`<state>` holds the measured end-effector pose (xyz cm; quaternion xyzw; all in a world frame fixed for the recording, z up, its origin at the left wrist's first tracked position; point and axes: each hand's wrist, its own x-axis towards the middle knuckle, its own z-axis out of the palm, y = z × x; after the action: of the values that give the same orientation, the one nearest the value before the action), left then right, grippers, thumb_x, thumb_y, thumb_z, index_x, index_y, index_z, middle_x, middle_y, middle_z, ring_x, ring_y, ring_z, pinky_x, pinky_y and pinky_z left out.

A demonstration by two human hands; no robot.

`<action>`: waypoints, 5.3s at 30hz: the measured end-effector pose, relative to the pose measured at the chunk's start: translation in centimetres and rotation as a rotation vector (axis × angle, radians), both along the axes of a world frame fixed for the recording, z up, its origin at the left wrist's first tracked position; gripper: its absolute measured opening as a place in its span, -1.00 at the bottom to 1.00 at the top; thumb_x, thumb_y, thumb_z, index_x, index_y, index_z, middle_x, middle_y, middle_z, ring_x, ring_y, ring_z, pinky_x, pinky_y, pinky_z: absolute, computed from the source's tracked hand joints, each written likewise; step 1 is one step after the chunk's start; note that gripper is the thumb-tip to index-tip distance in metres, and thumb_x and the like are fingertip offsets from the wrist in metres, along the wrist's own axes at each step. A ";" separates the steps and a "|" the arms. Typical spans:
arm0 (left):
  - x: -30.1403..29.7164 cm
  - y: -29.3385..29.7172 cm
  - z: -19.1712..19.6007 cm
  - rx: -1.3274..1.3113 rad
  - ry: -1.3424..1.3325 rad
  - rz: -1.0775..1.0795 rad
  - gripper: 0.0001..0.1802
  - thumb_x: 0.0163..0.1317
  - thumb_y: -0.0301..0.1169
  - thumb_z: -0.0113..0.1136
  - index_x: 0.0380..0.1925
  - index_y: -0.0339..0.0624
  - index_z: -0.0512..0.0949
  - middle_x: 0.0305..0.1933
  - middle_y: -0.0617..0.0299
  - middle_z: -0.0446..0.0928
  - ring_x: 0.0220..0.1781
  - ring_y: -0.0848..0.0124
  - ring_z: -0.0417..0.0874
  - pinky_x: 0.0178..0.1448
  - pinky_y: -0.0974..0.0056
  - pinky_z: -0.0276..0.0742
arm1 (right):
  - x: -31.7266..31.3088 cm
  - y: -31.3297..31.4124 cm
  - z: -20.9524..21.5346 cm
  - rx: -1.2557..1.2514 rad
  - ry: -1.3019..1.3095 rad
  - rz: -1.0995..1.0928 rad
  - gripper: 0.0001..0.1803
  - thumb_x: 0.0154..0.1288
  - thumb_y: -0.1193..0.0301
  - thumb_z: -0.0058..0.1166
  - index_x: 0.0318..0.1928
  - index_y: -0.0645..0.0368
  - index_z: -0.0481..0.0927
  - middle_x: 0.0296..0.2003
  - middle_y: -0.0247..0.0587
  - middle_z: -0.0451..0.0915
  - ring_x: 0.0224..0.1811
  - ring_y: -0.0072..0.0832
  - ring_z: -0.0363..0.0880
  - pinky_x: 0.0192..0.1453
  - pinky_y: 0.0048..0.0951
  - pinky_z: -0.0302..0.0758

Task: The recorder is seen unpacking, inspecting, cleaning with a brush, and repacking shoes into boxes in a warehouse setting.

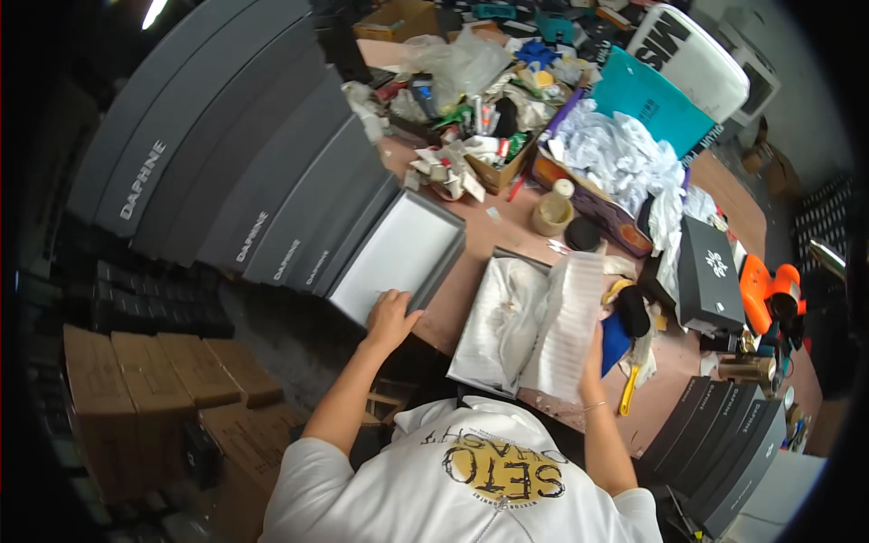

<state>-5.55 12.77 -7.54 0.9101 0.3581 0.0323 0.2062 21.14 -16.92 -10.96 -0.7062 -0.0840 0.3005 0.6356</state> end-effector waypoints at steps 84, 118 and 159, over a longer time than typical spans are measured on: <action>16.4 0.2 2.6 -1.136 0.078 -0.479 -0.75 0.30 -0.29 0.15 -0.27 -0.30 0.58 -0.49 0.22 0.57 -0.48 0.52 0.57 -0.35 0.36 0.49 | -0.8 13.4 3.8 -0.898 -1.077 1.071 -0.17 0.22 -0.09 -0.01 0.43 -0.11 0.08 0.42 0.08 -0.04 0.48 0.05 -0.13 0.38 0.33 -0.16; 19.7 0.7 8.4 -0.421 -1.014 -0.314 -0.73 -0.02 -0.86 -0.12 -0.37 -0.29 0.34 -0.34 0.10 0.47 -0.18 0.24 0.57 0.05 0.16 0.51 | 2.4 12.7 6.0 0.313 0.556 0.173 -0.36 0.41 0.13 -0.07 0.36 0.20 0.16 0.21 0.00 0.36 0.28 -0.38 0.30 0.31 -0.28 0.25; 7.5 -13.2 6.1 -0.973 -0.450 -0.112 -0.82 0.15 -0.43 0.34 -0.46 -0.34 0.59 -0.47 0.32 0.57 -0.45 0.67 0.48 -0.38 0.52 0.42 | -7.9 2.0 14.6 -0.172 -0.600 0.306 -0.90 0.16 0.56 0.19 -0.30 0.28 0.57 -0.39 -0.15 0.54 -0.39 -0.35 0.55 -0.28 -0.42 0.48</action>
<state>1.98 -0.46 -1.39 0.6978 0.2298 0.0457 0.6769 13.24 -14.91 3.64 -0.7933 -0.3464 0.1774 0.4682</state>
